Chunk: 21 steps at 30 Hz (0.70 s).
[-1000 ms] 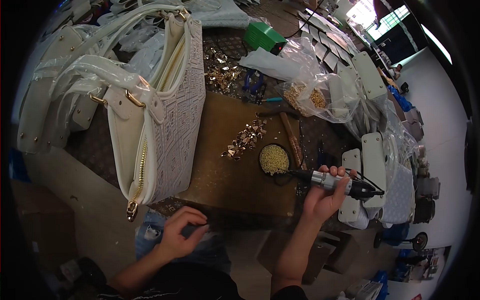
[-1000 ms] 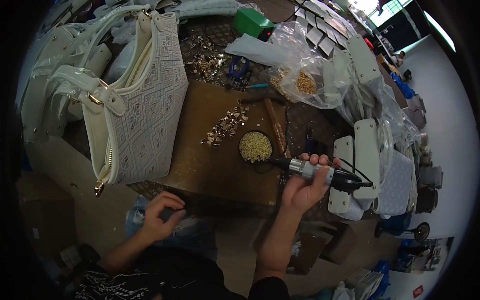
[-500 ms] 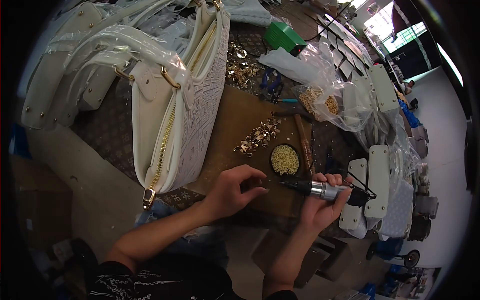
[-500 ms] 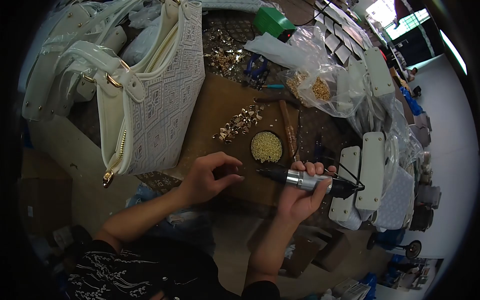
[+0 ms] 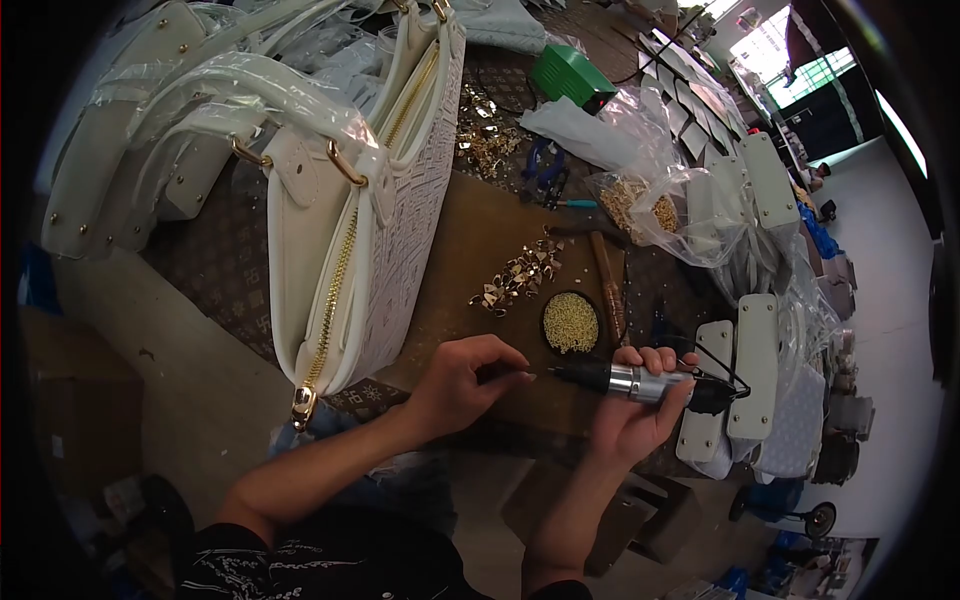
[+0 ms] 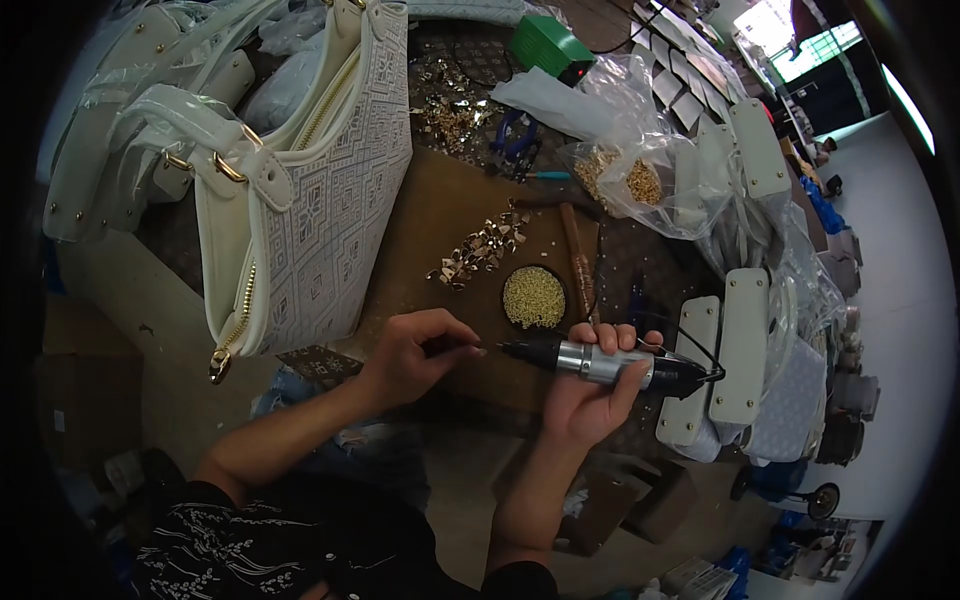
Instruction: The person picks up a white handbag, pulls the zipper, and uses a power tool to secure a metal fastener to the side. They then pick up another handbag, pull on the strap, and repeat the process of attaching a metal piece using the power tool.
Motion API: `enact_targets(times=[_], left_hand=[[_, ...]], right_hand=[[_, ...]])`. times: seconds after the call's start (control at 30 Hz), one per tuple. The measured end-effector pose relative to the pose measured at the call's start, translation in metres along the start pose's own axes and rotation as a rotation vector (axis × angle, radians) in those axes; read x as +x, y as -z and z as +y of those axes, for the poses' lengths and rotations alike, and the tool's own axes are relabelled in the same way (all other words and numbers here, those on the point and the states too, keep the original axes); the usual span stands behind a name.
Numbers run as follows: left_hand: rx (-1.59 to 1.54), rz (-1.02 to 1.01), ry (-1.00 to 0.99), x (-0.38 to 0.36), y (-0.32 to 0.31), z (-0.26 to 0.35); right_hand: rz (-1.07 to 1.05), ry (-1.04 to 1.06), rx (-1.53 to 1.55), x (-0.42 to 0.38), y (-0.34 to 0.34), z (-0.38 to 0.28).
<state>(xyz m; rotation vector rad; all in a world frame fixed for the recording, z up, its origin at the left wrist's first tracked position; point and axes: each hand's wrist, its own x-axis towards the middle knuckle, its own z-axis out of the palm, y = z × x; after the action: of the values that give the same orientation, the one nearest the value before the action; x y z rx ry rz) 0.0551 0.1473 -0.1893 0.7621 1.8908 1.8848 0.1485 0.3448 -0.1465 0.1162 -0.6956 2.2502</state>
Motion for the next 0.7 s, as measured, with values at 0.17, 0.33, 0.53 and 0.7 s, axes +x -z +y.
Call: enact_targets(times=[0.17,0.33,0.53,0.7], left_hand=[[-0.162,0.046,-0.102,-0.006,0.001,-0.006],[-0.195,0.053,-0.14,-0.011,0.003,-0.001],[-0.186,0.067,-0.139,-0.011,0.004,-0.002],[-0.185,0.07,-0.144,-0.012,0.005,-0.003]], right_hand=[[-0.009,0.007,0.036,-0.003,-0.007,-0.003],[-0.048,0.007,0.038,-0.006,-0.016,-0.001],[-0.06,-0.007,0.066,-0.008,-0.022,0.005],[-0.065,-0.016,0.085,-0.008,-0.024,0.007]])
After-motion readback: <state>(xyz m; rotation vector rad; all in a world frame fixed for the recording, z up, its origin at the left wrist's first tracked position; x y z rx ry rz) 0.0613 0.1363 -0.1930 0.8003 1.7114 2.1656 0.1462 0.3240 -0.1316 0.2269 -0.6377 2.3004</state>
